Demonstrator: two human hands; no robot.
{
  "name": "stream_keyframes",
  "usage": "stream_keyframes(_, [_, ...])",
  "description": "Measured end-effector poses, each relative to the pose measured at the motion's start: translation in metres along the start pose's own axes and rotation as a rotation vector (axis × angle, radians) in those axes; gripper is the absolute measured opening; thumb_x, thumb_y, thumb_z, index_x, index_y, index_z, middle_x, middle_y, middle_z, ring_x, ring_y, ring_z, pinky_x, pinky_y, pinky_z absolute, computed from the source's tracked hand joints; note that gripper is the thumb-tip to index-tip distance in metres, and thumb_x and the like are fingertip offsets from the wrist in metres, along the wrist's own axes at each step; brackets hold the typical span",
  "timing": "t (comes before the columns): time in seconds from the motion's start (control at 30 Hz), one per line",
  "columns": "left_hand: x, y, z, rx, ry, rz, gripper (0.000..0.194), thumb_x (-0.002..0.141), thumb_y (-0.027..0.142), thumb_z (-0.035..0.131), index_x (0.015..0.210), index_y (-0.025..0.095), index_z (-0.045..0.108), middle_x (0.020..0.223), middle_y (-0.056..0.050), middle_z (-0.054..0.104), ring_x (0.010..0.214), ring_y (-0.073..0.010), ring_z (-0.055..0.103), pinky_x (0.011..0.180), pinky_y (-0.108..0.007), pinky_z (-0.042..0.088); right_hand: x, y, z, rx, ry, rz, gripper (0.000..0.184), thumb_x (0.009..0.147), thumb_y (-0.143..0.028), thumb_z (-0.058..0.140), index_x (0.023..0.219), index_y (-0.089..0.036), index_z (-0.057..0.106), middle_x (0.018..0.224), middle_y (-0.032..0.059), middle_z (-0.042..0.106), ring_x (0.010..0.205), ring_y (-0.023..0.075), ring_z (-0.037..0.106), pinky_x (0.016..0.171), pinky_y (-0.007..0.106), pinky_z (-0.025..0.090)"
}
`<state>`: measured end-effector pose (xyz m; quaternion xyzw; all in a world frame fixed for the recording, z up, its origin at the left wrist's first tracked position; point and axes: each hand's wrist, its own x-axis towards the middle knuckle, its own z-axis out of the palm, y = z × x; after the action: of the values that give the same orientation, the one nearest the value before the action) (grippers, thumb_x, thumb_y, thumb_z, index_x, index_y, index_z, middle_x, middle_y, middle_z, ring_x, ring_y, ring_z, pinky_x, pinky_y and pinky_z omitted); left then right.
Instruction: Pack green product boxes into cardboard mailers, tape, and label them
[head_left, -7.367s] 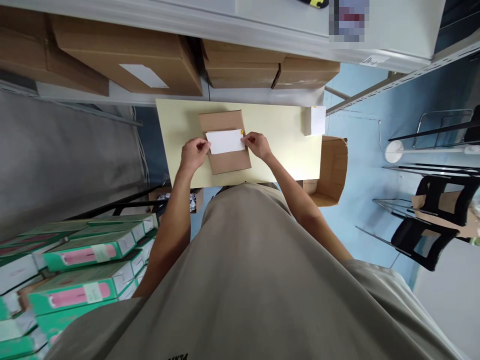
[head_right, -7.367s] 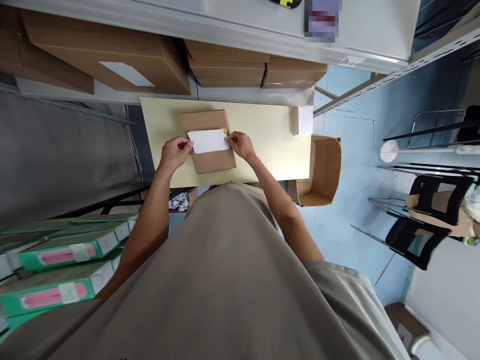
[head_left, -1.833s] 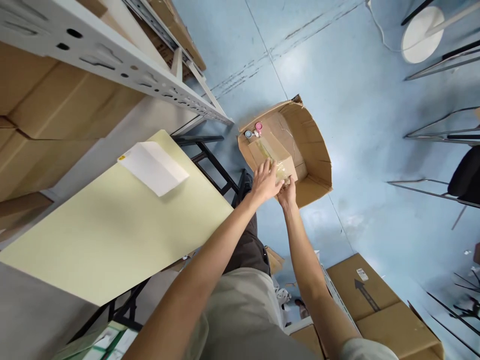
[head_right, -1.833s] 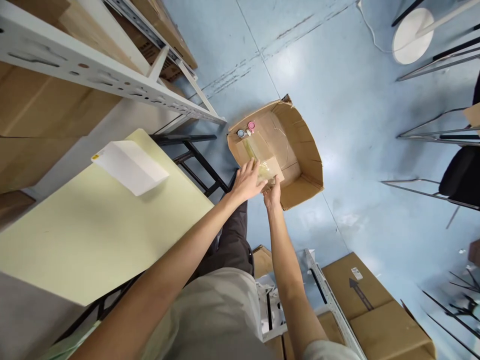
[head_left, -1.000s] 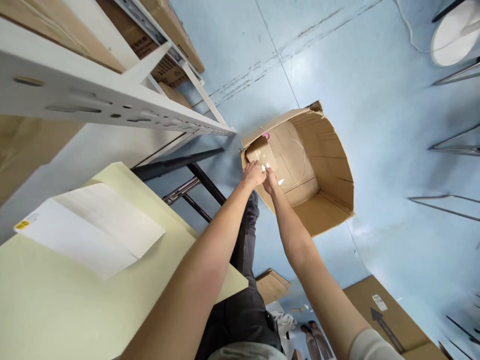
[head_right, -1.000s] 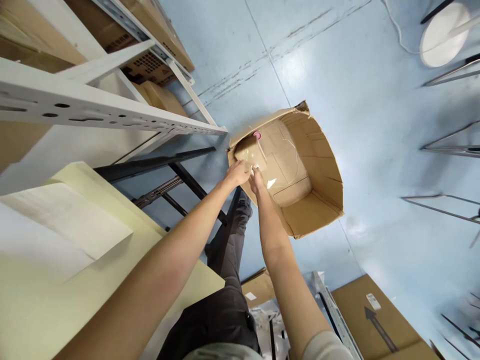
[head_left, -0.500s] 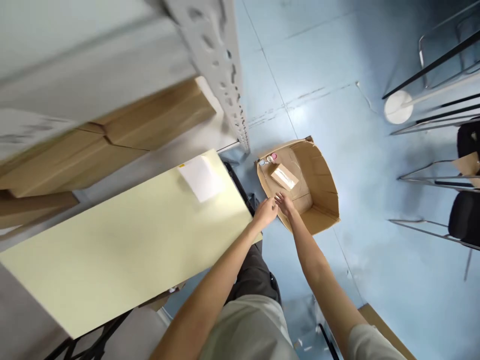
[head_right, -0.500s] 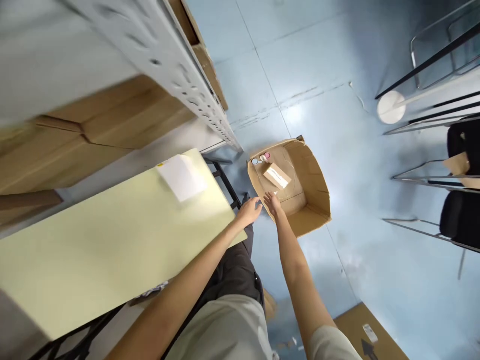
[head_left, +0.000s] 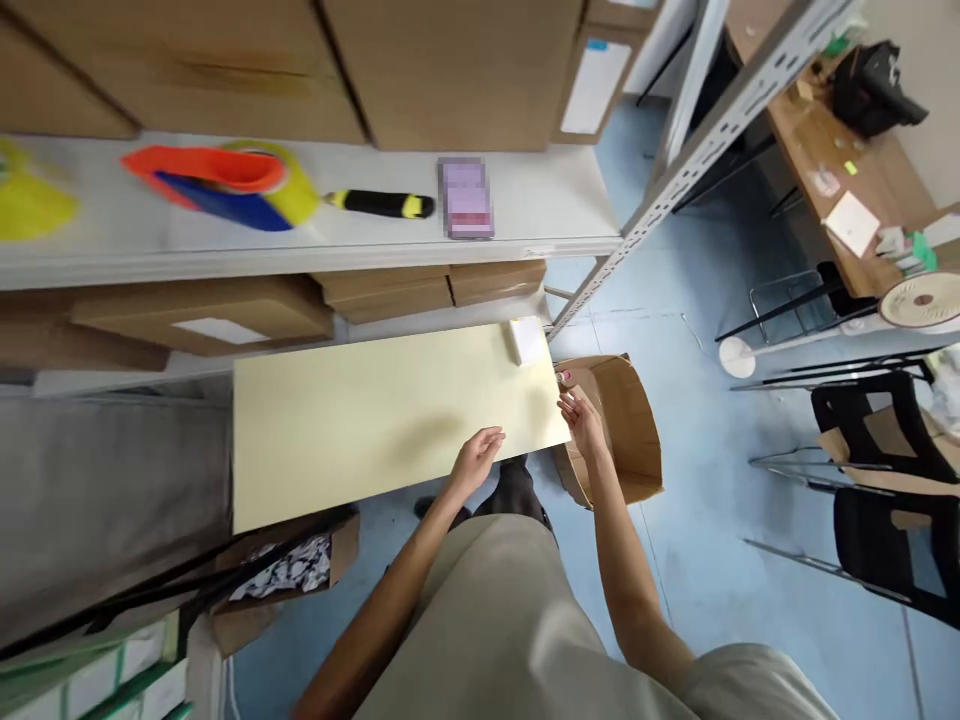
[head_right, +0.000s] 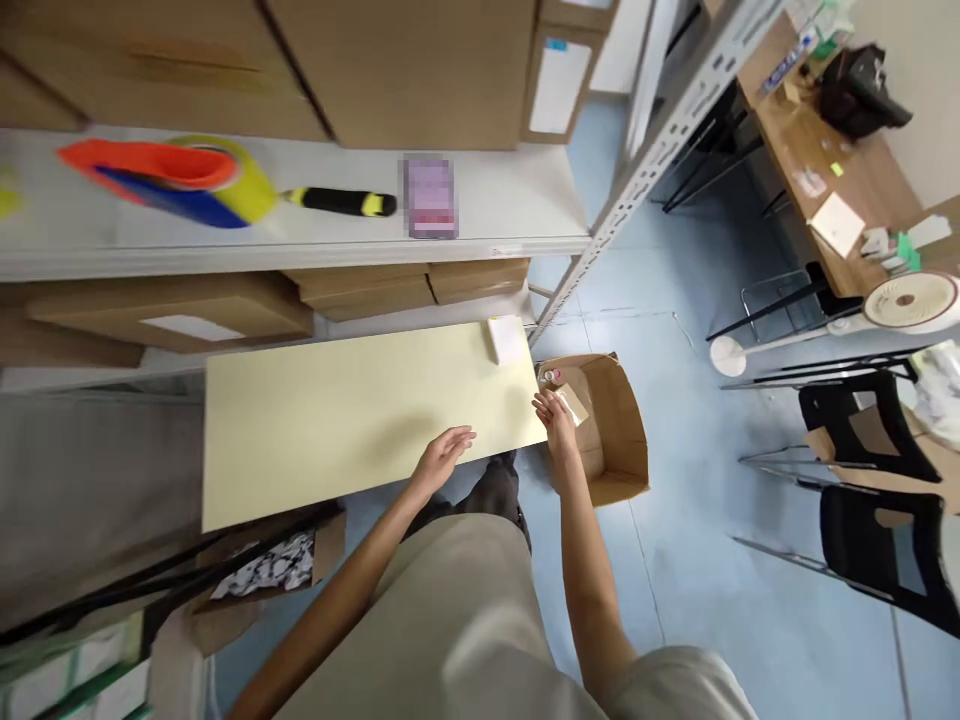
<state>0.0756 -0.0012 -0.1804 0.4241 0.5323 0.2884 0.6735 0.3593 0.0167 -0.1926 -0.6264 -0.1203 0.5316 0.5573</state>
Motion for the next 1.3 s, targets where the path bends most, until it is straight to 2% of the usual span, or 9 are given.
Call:
stream_keyframes(0.1, [-0.046,-0.004,-0.053,-0.096,0.079,0.015,0.066,0.084,0.075,0.082,0.121,0.020,0.077,0.131,-0.022,0.085,0.131,-0.0400,0.081,0.121,-0.059,0.061,-0.050,-0.007,0.043,-0.078,-0.079,-0.018,0.047,0.088,-0.057,0.089,0.122,-0.025,0.082,0.139,0.0135,0.086,0.128,0.0286,0.083,0.115,0.044,0.063])
stream_keyframes(0.17, [-0.073,-0.005,-0.086,-0.137,0.137,0.048,0.066,0.082,0.075,0.083,0.118,0.021,0.078,0.129,-0.021,0.085,0.126,-0.0391,0.082,0.119,-0.059,0.061,-0.082,-0.004,0.073,-0.123,-0.116,-0.043,0.050,0.086,-0.058,0.091,0.123,-0.026,0.082,0.137,0.0131,0.087,0.129,0.0305,0.083,0.114,0.046,0.063])
stream_keyframes(0.33, [-0.135,0.001,-0.162,-0.206,0.381,0.159,0.055,0.087,0.073,0.078,0.108,0.023,0.078,0.122,-0.017,0.086,0.114,-0.0337,0.083,0.112,-0.054,0.064,-0.152,0.023,0.158,-0.251,-0.288,-0.044,0.055,0.080,-0.063,0.094,0.118,-0.025,0.084,0.127,0.0123,0.089,0.121,0.0303,0.084,0.114,0.047,0.061])
stream_keyframes(0.47, [-0.187,0.010,-0.210,-0.287,0.561,0.253,0.047,0.091,0.067,0.079,0.107,0.023,0.077,0.122,-0.015,0.086,0.121,-0.0317,0.081,0.118,-0.050,0.061,-0.202,0.045,0.225,-0.360,-0.473,-0.038,0.053,0.082,-0.063,0.093,0.118,-0.025,0.085,0.125,0.0121,0.089,0.116,0.0285,0.084,0.115,0.047,0.059])
stream_keyframes(0.6, [-0.234,0.013,-0.242,-0.404,0.739,0.319,0.042,0.091,0.061,0.082,0.105,0.022,0.074,0.126,-0.016,0.085,0.128,-0.0325,0.080,0.119,-0.049,0.060,-0.238,0.056,0.288,-0.498,-0.695,-0.041,0.048,0.088,-0.062,0.090,0.120,-0.026,0.085,0.126,0.0118,0.088,0.117,0.0287,0.084,0.114,0.048,0.060])
stream_keyframes(0.8, [-0.291,0.005,-0.267,-0.478,1.059,0.359,0.038,0.090,0.058,0.082,0.100,0.023,0.070,0.122,-0.014,0.086,0.124,-0.0318,0.081,0.112,-0.048,0.062,-0.277,0.081,0.377,-0.693,-1.084,-0.021,0.047,0.093,-0.062,0.087,0.123,-0.027,0.083,0.128,0.0121,0.088,0.118,0.0308,0.083,0.114,0.052,0.060])
stream_keyframes(1.0, [-0.359,-0.010,-0.263,-0.543,1.404,0.304,0.036,0.090,0.056,0.083,0.095,0.023,0.069,0.120,-0.013,0.086,0.118,-0.0299,0.081,0.112,-0.047,0.061,-0.329,0.140,0.446,-0.859,-1.557,0.124,0.053,0.091,-0.067,0.089,0.123,-0.026,0.082,0.126,0.0120,0.088,0.120,0.0315,0.084,0.117,0.052,0.062])
stream_keyframes(1.13, [-0.396,-0.029,-0.247,-0.626,1.615,0.233,0.044,0.089,0.063,0.087,0.093,0.023,0.067,0.120,-0.013,0.085,0.122,-0.0317,0.080,0.115,-0.049,0.060,-0.373,0.191,0.470,-0.899,-1.862,0.084,0.055,0.095,-0.071,0.084,0.126,-0.026,0.080,0.133,0.0122,0.086,0.125,0.0297,0.082,0.114,0.047,0.064])
stream_keyframes(1.3, [-0.417,-0.055,-0.237,-0.740,1.737,0.179,0.048,0.087,0.065,0.090,0.096,0.024,0.067,0.124,-0.013,0.085,0.126,-0.0327,0.079,0.119,-0.052,0.059,-0.439,0.241,0.478,-0.935,-2.077,-0.256,0.059,0.100,-0.068,0.079,0.143,-0.027,0.074,0.150,0.0138,0.076,0.133,0.0292,0.076,0.109,0.043,0.068])
